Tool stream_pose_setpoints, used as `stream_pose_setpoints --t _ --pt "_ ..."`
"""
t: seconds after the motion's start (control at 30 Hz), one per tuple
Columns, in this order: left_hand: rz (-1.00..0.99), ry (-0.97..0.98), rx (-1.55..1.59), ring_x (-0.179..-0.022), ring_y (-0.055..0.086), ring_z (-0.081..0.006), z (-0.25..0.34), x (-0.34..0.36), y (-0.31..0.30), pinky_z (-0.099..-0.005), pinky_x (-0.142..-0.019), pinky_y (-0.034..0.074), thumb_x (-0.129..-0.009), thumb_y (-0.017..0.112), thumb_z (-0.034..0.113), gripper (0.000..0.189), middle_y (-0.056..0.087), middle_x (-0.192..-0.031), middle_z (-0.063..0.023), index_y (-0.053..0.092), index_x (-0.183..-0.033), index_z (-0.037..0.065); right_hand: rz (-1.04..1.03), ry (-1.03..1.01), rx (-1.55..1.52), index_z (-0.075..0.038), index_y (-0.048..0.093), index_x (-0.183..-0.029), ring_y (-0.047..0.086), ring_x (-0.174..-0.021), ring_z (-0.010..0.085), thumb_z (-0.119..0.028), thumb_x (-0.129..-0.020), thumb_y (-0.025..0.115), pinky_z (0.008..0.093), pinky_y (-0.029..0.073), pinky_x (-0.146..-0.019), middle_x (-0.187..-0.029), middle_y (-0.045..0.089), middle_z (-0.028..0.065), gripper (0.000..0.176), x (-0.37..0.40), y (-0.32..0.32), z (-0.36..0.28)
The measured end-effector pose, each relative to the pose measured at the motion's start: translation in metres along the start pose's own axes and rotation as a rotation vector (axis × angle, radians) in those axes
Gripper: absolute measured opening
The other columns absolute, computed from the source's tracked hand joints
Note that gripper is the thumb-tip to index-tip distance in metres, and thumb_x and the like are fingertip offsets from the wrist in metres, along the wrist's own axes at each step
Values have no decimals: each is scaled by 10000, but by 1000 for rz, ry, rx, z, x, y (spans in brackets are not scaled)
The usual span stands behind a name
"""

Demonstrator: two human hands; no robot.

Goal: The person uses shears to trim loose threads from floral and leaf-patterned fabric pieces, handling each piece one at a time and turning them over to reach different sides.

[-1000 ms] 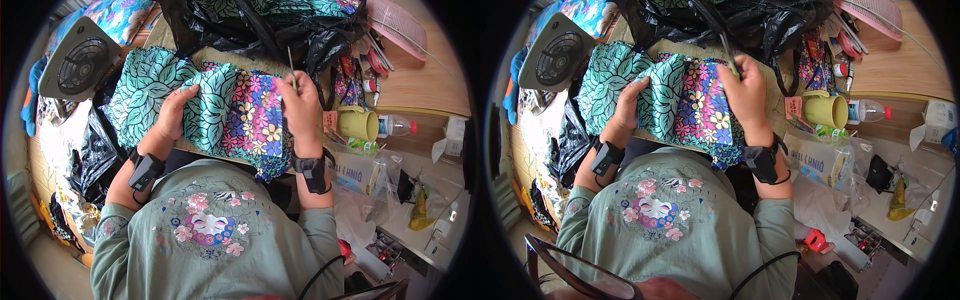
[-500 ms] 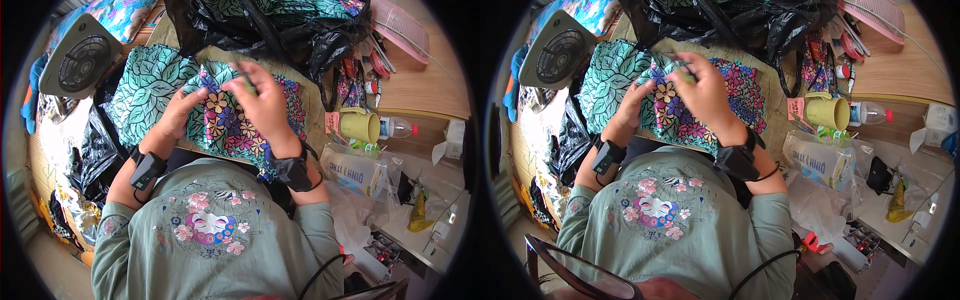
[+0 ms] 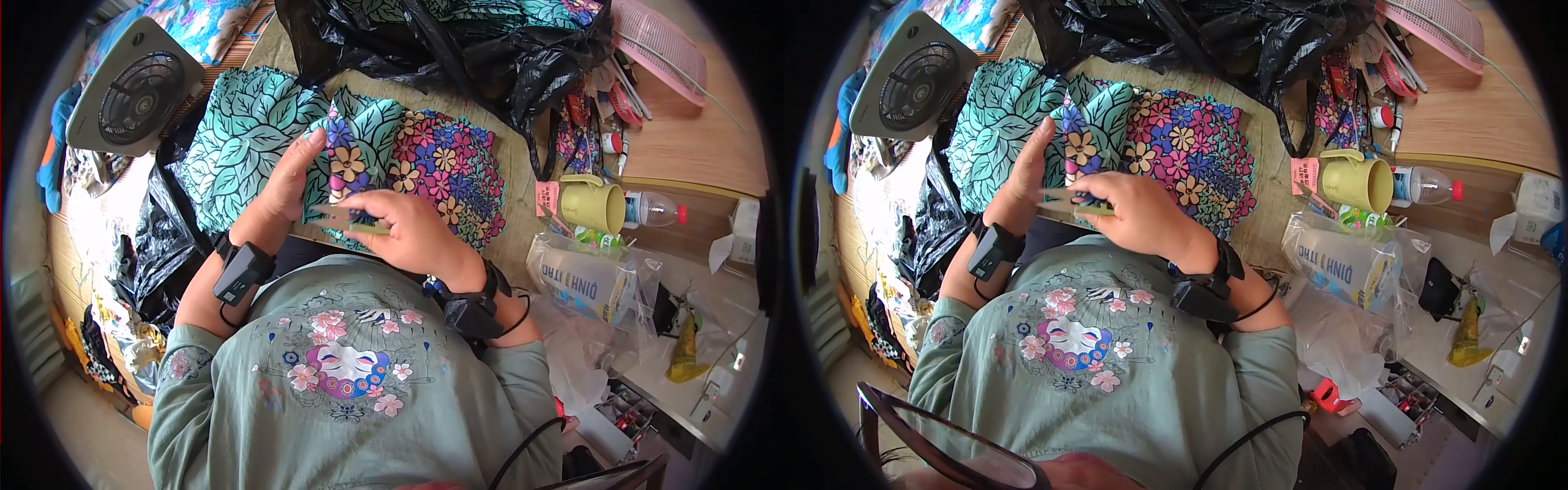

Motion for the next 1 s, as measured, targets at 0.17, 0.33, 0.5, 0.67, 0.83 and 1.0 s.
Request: stream_pose_setpoints --t 0.17,0.33,0.5,0.67,0.83,1.0 --pt "21 17 -33 -862 622 -171 -1 1 -1 -300 -783 507 -879 546 375 446 627 -1004 -101 543 -1115 -3 305 67 60 -27 586 -1073 627 -783 151 -101 -788 671 275 484 -665 -924 653 95 307 2 -6 15" --pt "14 -22 -72 -861 620 -172 -5 -4 -25 -299 -787 504 -851 593 362 471 625 -1008 -96 519 -1141 -1 282 120 -93 -41 584 -1097 620 -777 148 -72 -785 666 261 480 -676 -950 657 79 324 5 -7 16" --pt "108 79 -39 -864 616 -169 -4 0 -1 -295 -782 499 -815 649 288 451 626 -1004 -79 513 -1137 4 -154 -7 -125 -56 569 -1146 593 -787 105 -46 -789 662 236 472 -716 -975 652 57 370 2 -2 -3" --pt "100 86 -165 -863 613 -161 3 2 12 -296 -777 498 -817 644 201 382 629 -996 -69 517 -1126 16 149 34 -162 -50 560 -1173 567 -768 85 -44 -784 671 232 468 -712 -977 645 46 404 13 -20 16" --pt "130 21 -172 -859 614 -152 0 -3 4 -296 -770 501 -829 614 115 318 631 -994 -66 522 -1120 29 302 140 148 -80 591 -1159 544 -671 103 -103 -788 678 243 456 -634 -858 636 42 383 31 -49 32" --pt "182 22 -176 -862 617 -150 1 -2 7 -293 -767 503 -842 584 89 289 632 -997 -65 526 -1119 30 114 243 466 -139 617 -1144 511 -587 143 -182 -795 670 265 424 -559 -697 566 57 355 38 -53 25"
Point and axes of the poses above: each hand's wrist, its own x-axis away from the middle knuckle, its own y-axis out of the palm, z = x × y, the point moved 1 cm from there along -x, towards the middle knuckle
